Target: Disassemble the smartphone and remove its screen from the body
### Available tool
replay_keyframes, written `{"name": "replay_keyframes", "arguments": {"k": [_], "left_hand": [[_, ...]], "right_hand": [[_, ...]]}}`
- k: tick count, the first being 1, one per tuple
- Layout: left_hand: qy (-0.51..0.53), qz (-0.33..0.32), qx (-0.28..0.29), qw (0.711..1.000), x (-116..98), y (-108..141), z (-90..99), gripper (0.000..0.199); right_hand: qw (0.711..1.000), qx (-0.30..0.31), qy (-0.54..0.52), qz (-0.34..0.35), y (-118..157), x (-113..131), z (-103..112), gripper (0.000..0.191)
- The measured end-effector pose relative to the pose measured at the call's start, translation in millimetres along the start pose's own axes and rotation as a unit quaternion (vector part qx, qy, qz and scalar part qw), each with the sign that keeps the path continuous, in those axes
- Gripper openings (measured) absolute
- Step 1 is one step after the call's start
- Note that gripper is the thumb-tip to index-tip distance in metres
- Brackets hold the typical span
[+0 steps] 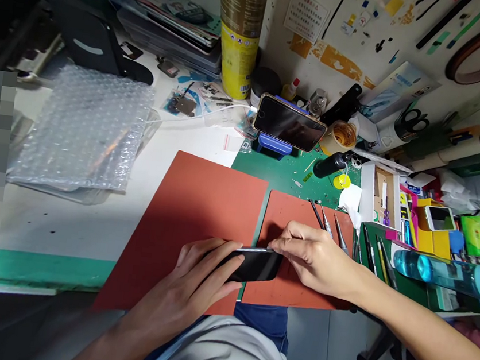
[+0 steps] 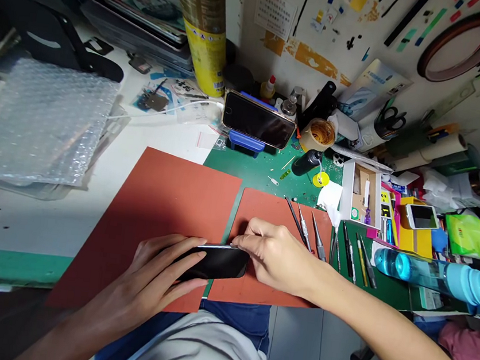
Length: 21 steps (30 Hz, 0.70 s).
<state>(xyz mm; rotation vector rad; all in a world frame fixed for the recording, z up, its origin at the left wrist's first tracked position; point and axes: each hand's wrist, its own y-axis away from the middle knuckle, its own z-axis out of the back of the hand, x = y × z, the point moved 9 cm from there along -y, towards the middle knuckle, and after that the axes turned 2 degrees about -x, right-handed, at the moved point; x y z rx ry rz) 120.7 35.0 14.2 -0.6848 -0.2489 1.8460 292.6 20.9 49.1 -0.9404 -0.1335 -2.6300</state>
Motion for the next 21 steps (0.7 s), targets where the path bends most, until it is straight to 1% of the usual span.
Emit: {"name": "replay_keyframes", "arguments": {"k": [2, 6, 9, 13, 16, 21], "left_hand": [[0.001, -0.001, 0.0, 1.0, -0.3, 0.6, 0.3, 0.032], [0.009, 0.001, 0.007, 1.0, -1.0, 2.5, -0.5, 0.038], [0.007, 0.004, 0.007, 1.0, -2.6, 3.5, -0.8, 0.043], [0.0, 0.016, -0.004, 1.0, -6.5, 4.1, -0.9, 0.045], [-0.016, 0.018, -0.014, 1.0, -13.8, 2.1, -1.4, 0.044], [-0.019, 0.027, -0.033, 0.999, -30.4, -6.1, -2.3, 0.037]], "right_hand": [[1.0, 0.006, -0.018, -0.018, -4.4, 0.1, 4.0, 0.028], [0.997, 0.005, -0.054, -0.051, -8.6, -1.3, 9.9, 0.023], [0.994, 0.01, -0.078, -0.076, -9.3, -3.9, 10.8, 0.022], [0.988, 0.034, -0.101, -0.109, -9.7, -6.9, 9.6, 0.024], [0.984, 0.047, -0.12, -0.125, -9.6, -6.7, 8.8, 0.023], [0.979, 0.05, -0.13, -0.147, -7.5, -6.8, 7.1, 0.024]]}}
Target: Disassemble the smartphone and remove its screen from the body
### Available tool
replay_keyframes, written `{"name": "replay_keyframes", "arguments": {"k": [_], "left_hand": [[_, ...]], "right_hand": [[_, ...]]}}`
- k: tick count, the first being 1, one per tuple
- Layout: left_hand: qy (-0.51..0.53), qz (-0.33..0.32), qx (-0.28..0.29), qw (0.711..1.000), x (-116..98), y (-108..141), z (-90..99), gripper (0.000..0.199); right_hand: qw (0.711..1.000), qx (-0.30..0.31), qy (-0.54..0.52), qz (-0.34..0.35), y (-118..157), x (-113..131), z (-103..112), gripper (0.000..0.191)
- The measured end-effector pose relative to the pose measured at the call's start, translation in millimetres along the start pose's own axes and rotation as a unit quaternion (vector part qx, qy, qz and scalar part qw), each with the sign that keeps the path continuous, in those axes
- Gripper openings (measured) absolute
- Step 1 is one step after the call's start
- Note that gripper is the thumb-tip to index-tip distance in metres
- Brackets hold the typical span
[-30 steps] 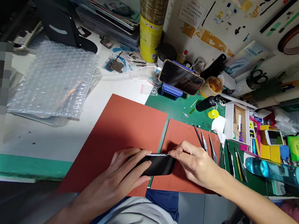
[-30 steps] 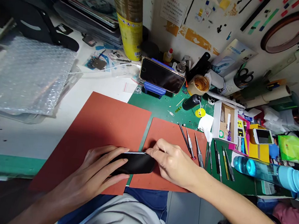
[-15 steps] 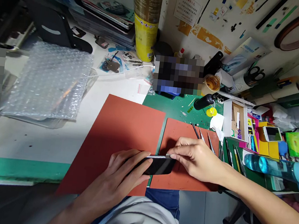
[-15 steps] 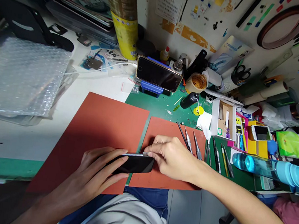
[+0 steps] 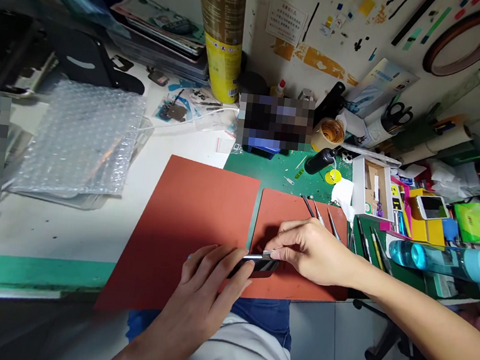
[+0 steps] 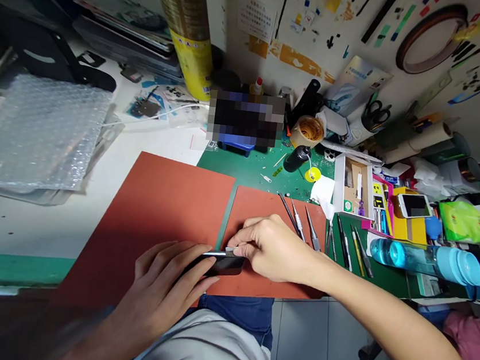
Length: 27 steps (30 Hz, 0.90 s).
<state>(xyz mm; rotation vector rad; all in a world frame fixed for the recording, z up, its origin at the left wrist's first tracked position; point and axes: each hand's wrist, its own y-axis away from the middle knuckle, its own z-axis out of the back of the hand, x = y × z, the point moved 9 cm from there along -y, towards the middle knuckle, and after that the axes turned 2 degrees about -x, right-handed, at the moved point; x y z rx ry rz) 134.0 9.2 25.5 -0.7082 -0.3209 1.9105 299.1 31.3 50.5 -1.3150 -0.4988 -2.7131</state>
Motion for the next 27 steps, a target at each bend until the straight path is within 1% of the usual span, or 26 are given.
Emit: {"name": "replay_keyframes", "arguments": {"k": [5, 7, 13, 18, 20, 23, 27], "left_hand": [[0.003, 0.039, -0.024, 0.999, -6.2, -1.3, -1.3, 0.03], [-0.001, 0.044, -0.033, 0.998, -7.5, 0.7, -1.2, 0.029], [-0.009, 0.042, -0.034, 0.998, -11.2, 7.9, -2.9, 0.04], [-0.007, 0.043, -0.041, 0.998, -14.6, 10.0, -2.3, 0.043], [-0.006, 0.048, -0.038, 0.998, -14.5, 10.6, -3.1, 0.043], [-0.012, 0.052, -0.04, 0.998, -14.0, 12.4, -4.0, 0.043], [-0.011, 0.051, -0.043, 0.998, -13.8, 14.8, -4.5, 0.043]], "right_hand": [[1.0, 0.002, -0.016, -0.014, 2.3, -1.1, -2.1, 0.026], [1.0, 0.003, -0.023, -0.013, 3.4, 0.2, -2.4, 0.027], [0.999, 0.005, -0.037, -0.021, 7.4, 1.3, -4.1, 0.026], [0.999, -0.002, -0.034, -0.03, 10.0, 1.3, -4.6, 0.027], [1.0, -0.01, -0.008, -0.012, 13.1, 4.8, -5.0, 0.027], [0.995, -0.022, 0.084, 0.052, 23.8, 15.8, -10.1, 0.03], [0.965, -0.071, 0.212, 0.14, 44.8, 32.0, -16.8, 0.038]]}}
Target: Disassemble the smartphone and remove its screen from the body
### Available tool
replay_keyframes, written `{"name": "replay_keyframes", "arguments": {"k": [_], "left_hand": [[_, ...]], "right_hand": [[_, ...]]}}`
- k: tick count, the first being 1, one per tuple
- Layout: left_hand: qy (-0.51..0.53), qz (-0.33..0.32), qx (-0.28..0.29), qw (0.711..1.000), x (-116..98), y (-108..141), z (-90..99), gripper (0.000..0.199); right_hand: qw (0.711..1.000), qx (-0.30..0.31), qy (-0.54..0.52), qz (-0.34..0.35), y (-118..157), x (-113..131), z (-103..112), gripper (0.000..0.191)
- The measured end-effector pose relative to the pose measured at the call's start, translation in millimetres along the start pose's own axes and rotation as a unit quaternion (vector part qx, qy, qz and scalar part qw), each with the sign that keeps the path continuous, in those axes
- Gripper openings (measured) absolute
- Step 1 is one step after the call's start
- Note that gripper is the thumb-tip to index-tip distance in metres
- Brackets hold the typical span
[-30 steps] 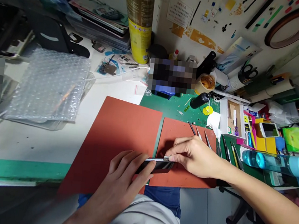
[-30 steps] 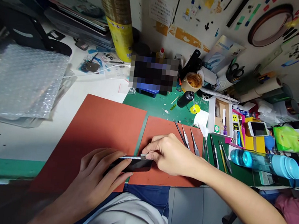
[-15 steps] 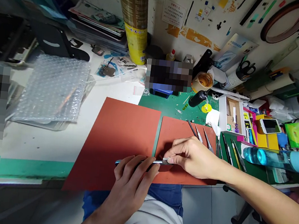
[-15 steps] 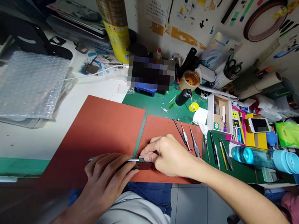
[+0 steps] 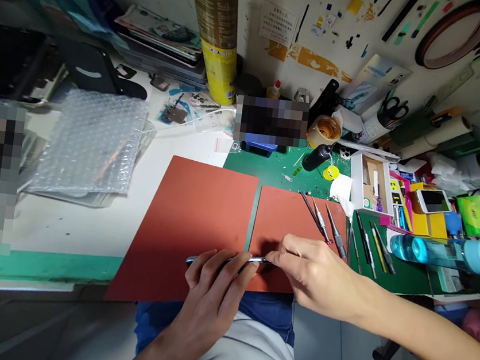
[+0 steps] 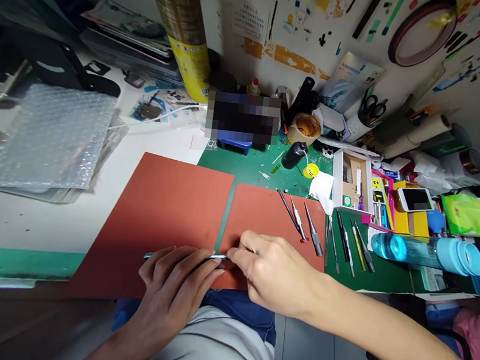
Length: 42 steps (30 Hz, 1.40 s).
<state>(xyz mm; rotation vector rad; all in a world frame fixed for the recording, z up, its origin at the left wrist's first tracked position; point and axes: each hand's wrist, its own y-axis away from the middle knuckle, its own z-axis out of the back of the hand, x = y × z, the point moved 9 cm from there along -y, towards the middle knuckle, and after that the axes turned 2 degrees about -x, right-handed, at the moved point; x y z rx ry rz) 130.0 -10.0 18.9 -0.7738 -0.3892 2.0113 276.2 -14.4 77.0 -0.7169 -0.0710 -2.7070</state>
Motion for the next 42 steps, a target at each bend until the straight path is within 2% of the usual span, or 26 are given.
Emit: {"name": "replay_keyframes", "arguments": {"k": [4, 13, 18, 24, 30, 37, 42], "left_hand": [[0.001, -0.001, 0.005, 1.0, 0.0, -0.1, -0.3, 0.042], [-0.005, -0.012, -0.009, 1.0, -2.9, -2.0, 2.1, 0.038], [-0.006, -0.006, -0.011, 1.0, -2.4, -0.2, 1.5, 0.039], [-0.005, -0.014, -0.031, 0.999, -6.2, -2.8, 3.3, 0.035], [-0.006, -0.028, -0.017, 0.999, -8.8, -6.5, 3.3, 0.037], [-0.023, -0.037, -0.002, 0.999, -12.5, -9.1, -2.5, 0.039], [-0.024, -0.027, -0.017, 0.999, -13.0, -12.3, -3.2, 0.031]], "right_hand": [[0.998, -0.038, 0.052, 0.024, 11.1, 7.9, 2.8, 0.04], [0.997, -0.062, 0.053, -0.003, 19.2, 3.5, 4.4, 0.042], [0.997, -0.072, -0.014, -0.031, 23.3, -5.5, 2.5, 0.04], [0.981, -0.038, -0.14, -0.128, 19.5, -28.6, -3.1, 0.025], [0.966, -0.023, -0.21, -0.153, 12.8, -38.8, -5.1, 0.021], [0.963, -0.028, -0.231, -0.137, 10.6, -43.8, -6.0, 0.02], [0.977, -0.101, -0.171, -0.082, 24.4, -32.1, 2.1, 0.022]]}}
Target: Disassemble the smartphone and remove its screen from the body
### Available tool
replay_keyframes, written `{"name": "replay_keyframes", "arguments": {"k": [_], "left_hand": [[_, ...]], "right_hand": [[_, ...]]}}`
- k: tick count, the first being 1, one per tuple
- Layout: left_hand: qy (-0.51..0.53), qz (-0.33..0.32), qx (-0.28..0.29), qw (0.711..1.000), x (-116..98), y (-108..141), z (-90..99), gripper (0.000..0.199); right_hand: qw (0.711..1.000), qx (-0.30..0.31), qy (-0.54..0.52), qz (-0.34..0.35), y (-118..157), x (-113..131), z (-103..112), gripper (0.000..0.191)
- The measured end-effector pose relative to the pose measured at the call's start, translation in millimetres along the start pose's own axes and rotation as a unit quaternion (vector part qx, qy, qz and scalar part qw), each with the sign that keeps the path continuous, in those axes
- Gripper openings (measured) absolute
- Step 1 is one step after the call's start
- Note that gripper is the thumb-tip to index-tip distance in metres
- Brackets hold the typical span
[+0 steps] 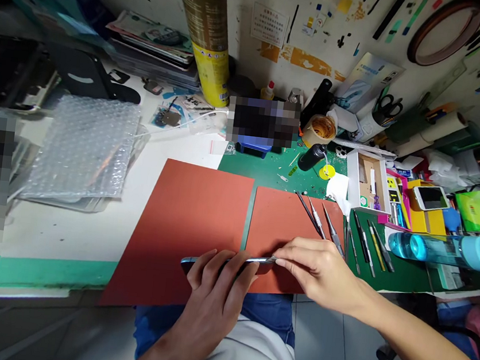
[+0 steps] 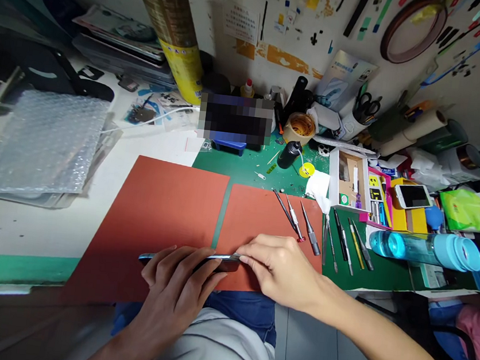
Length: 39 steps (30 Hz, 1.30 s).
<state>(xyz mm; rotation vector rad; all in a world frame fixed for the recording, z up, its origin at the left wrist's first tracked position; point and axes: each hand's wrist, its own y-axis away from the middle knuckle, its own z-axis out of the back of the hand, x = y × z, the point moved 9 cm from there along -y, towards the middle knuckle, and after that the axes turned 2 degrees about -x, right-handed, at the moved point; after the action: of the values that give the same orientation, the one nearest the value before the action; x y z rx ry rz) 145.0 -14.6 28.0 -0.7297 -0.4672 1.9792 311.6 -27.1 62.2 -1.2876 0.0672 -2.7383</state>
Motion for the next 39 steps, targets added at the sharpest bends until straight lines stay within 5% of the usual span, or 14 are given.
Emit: {"name": "replay_keyframes", "arguments": {"k": [5, 21, 28, 34, 39], "left_hand": [[0.009, 0.0, -0.007, 1.0, 0.7, 0.6, 0.3, 0.034], [0.019, 0.008, -0.013, 1.0, 0.5, 1.9, -0.3, 0.034], [0.0, -0.003, -0.016, 1.0, -0.2, -1.1, 0.6, 0.032], [-0.022, -0.006, -0.021, 1.0, -0.2, -7.3, 2.8, 0.031], [-0.015, -0.002, -0.032, 0.999, 4.6, -12.1, 11.9, 0.035]], "right_hand": [[0.997, -0.077, 0.007, 0.009, 22.2, 2.6, 5.6, 0.022], [0.993, -0.088, 0.061, 0.044, 31.6, 7.0, -5.0, 0.024], [0.993, -0.059, -0.078, -0.064, 25.6, -22.9, -7.7, 0.021], [0.949, -0.02, -0.247, -0.194, 21.4, -53.4, -22.5, 0.037], [0.919, -0.005, -0.324, -0.222, 12.2, -46.7, -26.5, 0.038]]}}
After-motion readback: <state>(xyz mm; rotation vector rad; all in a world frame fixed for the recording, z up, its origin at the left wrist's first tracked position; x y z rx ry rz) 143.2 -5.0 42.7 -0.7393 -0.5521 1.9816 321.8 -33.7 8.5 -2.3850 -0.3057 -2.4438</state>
